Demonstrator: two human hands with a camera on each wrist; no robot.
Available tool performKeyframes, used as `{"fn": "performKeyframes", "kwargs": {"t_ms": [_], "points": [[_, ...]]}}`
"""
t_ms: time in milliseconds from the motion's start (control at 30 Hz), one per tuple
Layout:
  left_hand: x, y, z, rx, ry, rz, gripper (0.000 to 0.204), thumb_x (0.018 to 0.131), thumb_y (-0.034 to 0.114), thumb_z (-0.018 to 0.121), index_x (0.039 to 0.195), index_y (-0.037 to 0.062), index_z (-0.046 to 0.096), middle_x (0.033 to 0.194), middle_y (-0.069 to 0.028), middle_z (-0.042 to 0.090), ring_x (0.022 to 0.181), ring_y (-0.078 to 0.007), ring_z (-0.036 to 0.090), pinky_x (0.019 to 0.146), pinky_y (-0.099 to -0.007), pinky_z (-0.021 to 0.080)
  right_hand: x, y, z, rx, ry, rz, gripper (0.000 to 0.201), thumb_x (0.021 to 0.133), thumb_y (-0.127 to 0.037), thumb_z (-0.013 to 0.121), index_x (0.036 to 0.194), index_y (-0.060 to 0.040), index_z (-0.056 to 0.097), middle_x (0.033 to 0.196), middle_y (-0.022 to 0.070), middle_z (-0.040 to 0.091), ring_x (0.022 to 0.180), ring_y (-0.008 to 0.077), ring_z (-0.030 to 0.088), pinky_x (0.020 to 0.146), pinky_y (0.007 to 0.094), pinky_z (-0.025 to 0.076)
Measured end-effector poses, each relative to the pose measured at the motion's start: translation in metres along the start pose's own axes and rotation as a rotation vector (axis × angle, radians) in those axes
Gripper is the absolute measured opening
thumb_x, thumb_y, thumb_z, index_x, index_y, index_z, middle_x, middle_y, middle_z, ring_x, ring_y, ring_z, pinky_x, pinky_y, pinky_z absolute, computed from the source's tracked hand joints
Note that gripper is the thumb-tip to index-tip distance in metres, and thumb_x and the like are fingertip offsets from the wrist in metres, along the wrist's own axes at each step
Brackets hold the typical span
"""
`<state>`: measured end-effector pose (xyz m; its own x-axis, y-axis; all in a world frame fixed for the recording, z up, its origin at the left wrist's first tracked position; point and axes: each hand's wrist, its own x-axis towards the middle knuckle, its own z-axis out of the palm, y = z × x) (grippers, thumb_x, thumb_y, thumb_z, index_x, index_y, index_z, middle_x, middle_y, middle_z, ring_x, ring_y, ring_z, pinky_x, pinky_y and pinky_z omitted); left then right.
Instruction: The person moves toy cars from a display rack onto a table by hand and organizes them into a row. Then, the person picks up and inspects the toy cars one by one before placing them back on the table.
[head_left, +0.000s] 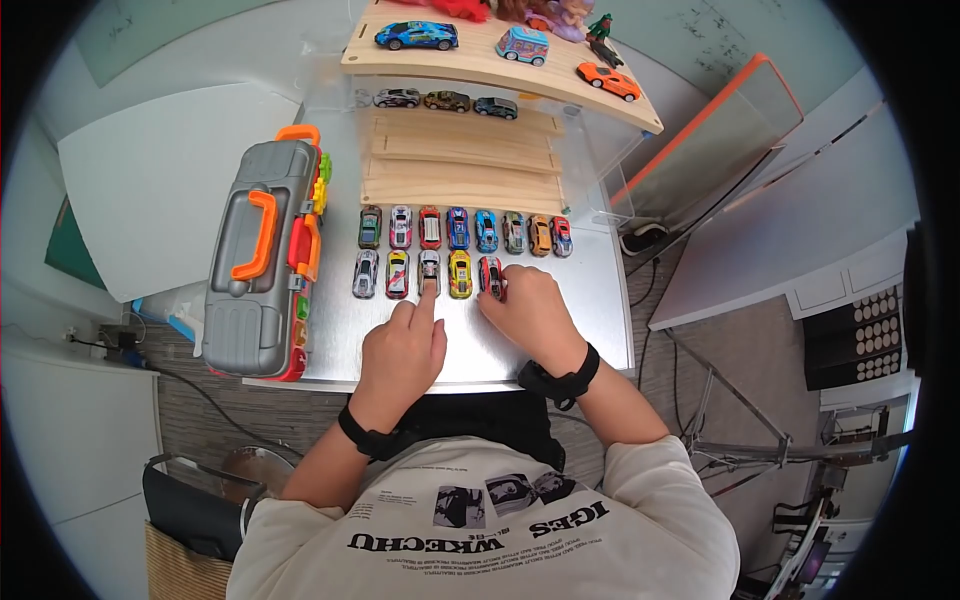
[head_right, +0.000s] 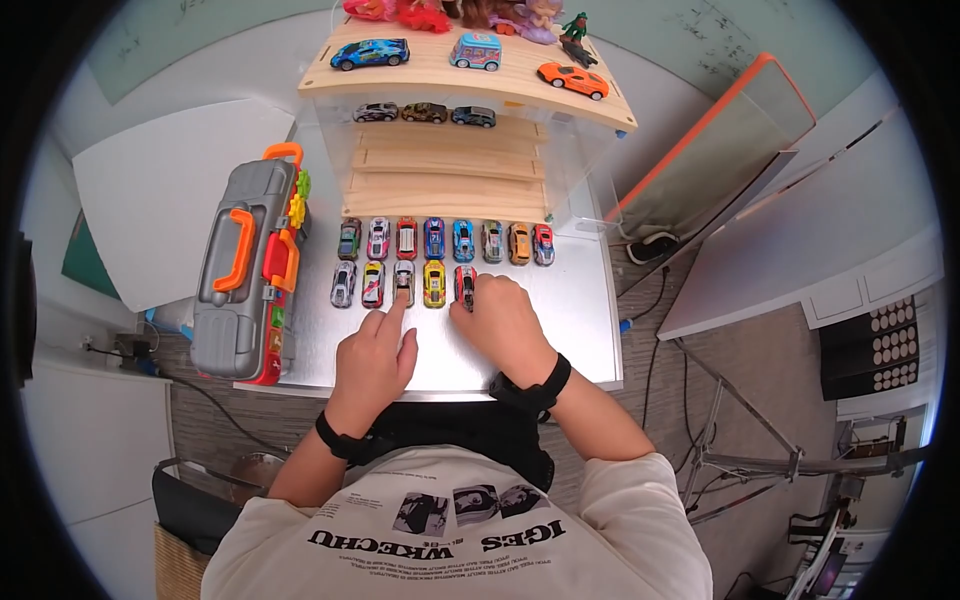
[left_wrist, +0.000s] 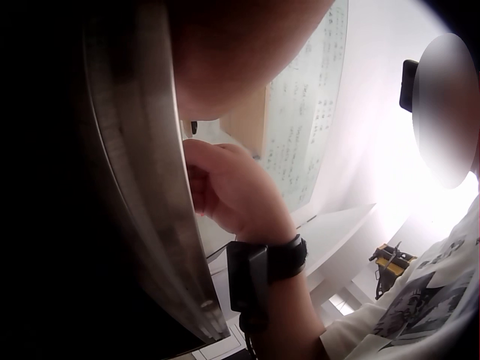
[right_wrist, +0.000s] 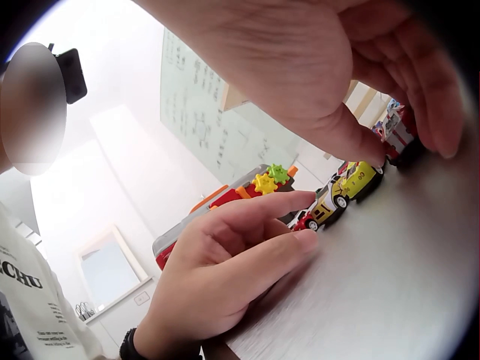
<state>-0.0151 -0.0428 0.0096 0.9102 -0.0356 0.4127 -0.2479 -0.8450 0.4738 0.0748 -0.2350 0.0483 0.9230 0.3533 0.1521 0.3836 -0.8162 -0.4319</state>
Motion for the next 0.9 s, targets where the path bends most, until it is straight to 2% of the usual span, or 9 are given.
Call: {"fn": "performKeyframes", "kwargs": {"t_ms": [533, 600, 633, 767, 867, 900], "points": [[0.000, 0.000, -0.002, -0.020, -0.001, 0.005, 0.052, 0.090, 0.013, 0.072, 0.139, 0.0000, 0.061, 0.081, -0.0101, 0.059, 0.058, -0.0269, 0.064, 0.054, -0.0383, 0.054, 0.008, -0.007, -0.009, -0.003, -0.020, 0.024, 0.032, 0.081, -0.021, 0.076, 0.078, 0.0102, 0.068, 0.073, 0.0299, 0.067, 0.071, 0.0460, 0.069, 0.067, 0.0480, 0.057], [0.001, 0.000, -0.002, -0.023, 0.004, 0.000, 0.052, 0.090, 0.013, 0.072, 0.139, -0.0001, 0.061, 0.081, -0.0101, 0.059, 0.058, -0.0267, 0.063, 0.054, -0.0382, 0.054, 0.016, -0.011, -0.023, -0.025, -0.091, 0.098, 0.030, 0.085, -0.019, 0.072, 0.087, 0.0107, 0.069, 0.082, 0.0336, 0.068, 0.079, 0.0479, 0.070, 0.075, 0.0515, 0.058], [0.001, 0.000, -0.002, -0.020, 0.003, 0.002, 0.053, 0.090, 0.013, 0.072, 0.140, -0.0002, 0.061, 0.080, -0.0101, 0.059, 0.058, -0.0266, 0.063, 0.053, -0.0382, 0.054, 0.024, -0.009, -0.028, -0.028, -0.093, 0.094, 0.030, 0.085, -0.019, 0.072, 0.087, 0.0107, 0.069, 0.082, 0.0336, 0.068, 0.079, 0.0479, 0.070, 0.075, 0.0515, 0.058], [0.000, -0.001, -0.002, -0.021, 0.005, 0.017, 0.053, 0.090, 0.013, 0.072, 0.140, 0.0000, 0.060, 0.079, -0.0102, 0.059, 0.057, -0.0264, 0.063, 0.053, -0.0382, 0.054, 0.088, 0.009, -0.044, -0.054, 0.275, -0.172, 0.033, 0.089, -0.019, 0.069, 0.110, 0.0060, 0.069, 0.092, 0.0319, 0.071, 0.090, 0.0495, 0.069, 0.083, 0.0546, 0.056], [0.000, -0.001, -0.002, -0.030, 0.014, 0.013, 0.054, 0.089, 0.013, 0.073, 0.140, 0.0006, 0.060, 0.079, -0.0102, 0.059, 0.057, -0.0263, 0.063, 0.053, -0.0384, 0.054, 0.155, 0.030, -0.046, -0.089, 0.279, -0.150, 0.038, 0.090, -0.020, 0.068, 0.119, 0.0033, 0.068, 0.100, 0.0312, 0.071, 0.096, 0.0473, 0.070, 0.087, 0.0551, 0.056], [-0.001, -0.001, -0.002, -0.026, 0.023, 0.011, 0.054, 0.089, 0.013, 0.073, 0.140, 0.0006, 0.060, 0.079, -0.0102, 0.059, 0.057, -0.0263, 0.063, 0.053, -0.0384, 0.054, 0.177, 0.038, -0.044, -0.142, 0.270, -0.136, 0.041, 0.089, -0.022, 0.071, 0.122, 0.0014, 0.069, 0.104, 0.0282, 0.072, 0.098, 0.0451, 0.070, 0.087, 0.0514, 0.056]]}}
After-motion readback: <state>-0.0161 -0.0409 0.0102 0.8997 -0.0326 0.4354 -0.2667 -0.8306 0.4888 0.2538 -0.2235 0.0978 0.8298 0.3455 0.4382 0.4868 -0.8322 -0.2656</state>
